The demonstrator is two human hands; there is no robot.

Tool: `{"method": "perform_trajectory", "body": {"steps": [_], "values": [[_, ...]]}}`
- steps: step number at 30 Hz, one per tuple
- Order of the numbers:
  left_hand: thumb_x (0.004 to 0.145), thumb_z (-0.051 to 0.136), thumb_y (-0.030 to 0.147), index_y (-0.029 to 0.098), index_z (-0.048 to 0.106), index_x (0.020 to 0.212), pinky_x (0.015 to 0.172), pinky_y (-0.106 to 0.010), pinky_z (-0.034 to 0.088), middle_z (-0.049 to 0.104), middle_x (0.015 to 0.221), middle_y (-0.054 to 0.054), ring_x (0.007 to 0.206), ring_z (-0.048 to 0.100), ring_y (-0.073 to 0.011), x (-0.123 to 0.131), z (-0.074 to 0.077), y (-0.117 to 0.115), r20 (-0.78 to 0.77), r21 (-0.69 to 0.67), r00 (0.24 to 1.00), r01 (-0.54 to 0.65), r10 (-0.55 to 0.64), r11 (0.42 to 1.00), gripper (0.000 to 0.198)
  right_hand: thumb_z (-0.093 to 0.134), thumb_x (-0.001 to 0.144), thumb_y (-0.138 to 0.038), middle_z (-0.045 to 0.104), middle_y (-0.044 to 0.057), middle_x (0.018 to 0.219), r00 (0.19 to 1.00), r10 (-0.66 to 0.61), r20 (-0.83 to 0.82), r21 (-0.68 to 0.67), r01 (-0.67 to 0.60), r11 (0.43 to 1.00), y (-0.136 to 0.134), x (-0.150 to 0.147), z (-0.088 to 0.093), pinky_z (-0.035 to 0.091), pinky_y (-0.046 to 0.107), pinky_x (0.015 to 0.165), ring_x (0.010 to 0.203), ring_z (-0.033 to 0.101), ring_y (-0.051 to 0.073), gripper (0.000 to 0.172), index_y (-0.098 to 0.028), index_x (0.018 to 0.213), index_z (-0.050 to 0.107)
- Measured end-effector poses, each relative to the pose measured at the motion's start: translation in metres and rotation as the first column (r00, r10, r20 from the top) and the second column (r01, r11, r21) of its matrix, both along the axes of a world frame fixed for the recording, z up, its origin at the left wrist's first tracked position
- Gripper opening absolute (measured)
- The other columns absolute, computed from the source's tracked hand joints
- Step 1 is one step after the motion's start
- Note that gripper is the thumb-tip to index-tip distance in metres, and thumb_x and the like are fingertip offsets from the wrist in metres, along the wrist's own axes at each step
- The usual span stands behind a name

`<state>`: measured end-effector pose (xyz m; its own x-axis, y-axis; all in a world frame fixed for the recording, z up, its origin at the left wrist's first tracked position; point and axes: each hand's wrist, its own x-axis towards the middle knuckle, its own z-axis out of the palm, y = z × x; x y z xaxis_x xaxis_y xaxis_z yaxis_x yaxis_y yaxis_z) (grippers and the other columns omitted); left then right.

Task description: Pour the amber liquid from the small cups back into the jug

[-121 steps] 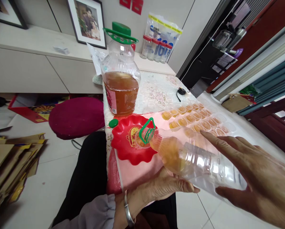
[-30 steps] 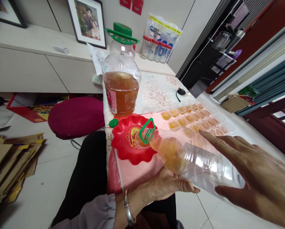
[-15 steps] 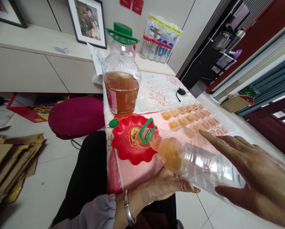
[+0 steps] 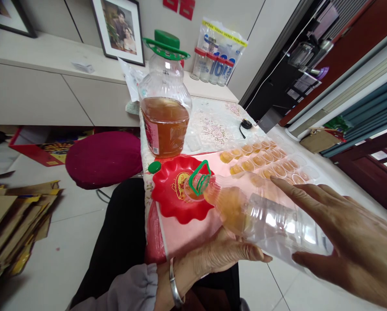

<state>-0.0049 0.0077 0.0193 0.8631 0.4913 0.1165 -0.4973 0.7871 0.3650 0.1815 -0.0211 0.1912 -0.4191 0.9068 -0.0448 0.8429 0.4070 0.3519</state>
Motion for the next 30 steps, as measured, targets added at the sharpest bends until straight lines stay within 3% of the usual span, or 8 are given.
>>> {"method": "perform_trajectory", "body": {"steps": [4, 7, 20, 30], "values": [[0.052, 0.099, 0.024, 0.021, 0.074, 0.11, 0.122, -0.052, 0.032, 0.071, 0.125, -0.007, 0.147, 0.041, -0.0421, -0.0011, -0.0009, 0.0011, 0.01, 0.002, 1.0, 0.005, -0.005, 1.0, 0.063, 0.057, 0.084, -0.065, 0.066, 0.016, 0.139, 1.0, 0.005, -0.025, 0.02, -0.004, 1.0, 0.0009, -0.0009, -0.001, 0.064, 0.062, 0.082, 0.115, 0.07, 0.045, 0.091, -0.032, 0.163, 0.026], [0.047, 0.101, 0.021, 0.022, 0.074, 0.114, 0.121, -0.052, 0.034, 0.071, 0.127, -0.007, 0.145, 0.045, -0.0413, 0.0002, -0.0014, 0.0014, 0.01, 0.001, 1.0, 0.0, 0.0, 1.0, 0.072, 0.056, 0.084, -0.064, 0.065, 0.016, 0.14, 0.999, 0.01, -0.032, 0.019, -0.009, 1.0, 0.0013, -0.0017, -0.0012, 0.064, 0.062, 0.082, 0.115, 0.069, 0.045, 0.09, -0.032, 0.163, 0.025], [0.056, 0.099, 0.027, 0.021, 0.07, 0.125, 0.121, -0.056, 0.035, 0.07, 0.131, -0.011, 0.14, 0.052, -0.0378, -0.0001, 0.0015, -0.001, -0.022, -0.007, 0.999, -0.033, 0.032, 0.999, 0.075, 0.056, 0.084, -0.065, 0.067, 0.016, 0.138, 1.0, 0.018, -0.005, 0.023, -0.018, 1.0, 0.002, -0.0003, -0.0004, 0.065, 0.06, 0.08, 0.113, 0.071, 0.044, 0.091, -0.032, 0.162, 0.025], [0.056, 0.098, 0.024, 0.021, 0.073, 0.116, 0.119, -0.052, 0.036, 0.072, 0.122, -0.007, 0.133, 0.058, -0.0319, 0.0024, -0.0024, -0.0028, -0.008, -0.018, 1.0, -0.022, 0.022, 1.0, 0.064, 0.055, 0.085, -0.063, 0.065, 0.017, 0.139, 1.0, 0.029, 0.003, 0.016, -0.029, 0.999, 0.0009, 0.0015, -0.0012, 0.065, 0.062, 0.079, 0.114, 0.07, 0.046, 0.09, -0.031, 0.163, 0.024]]}}
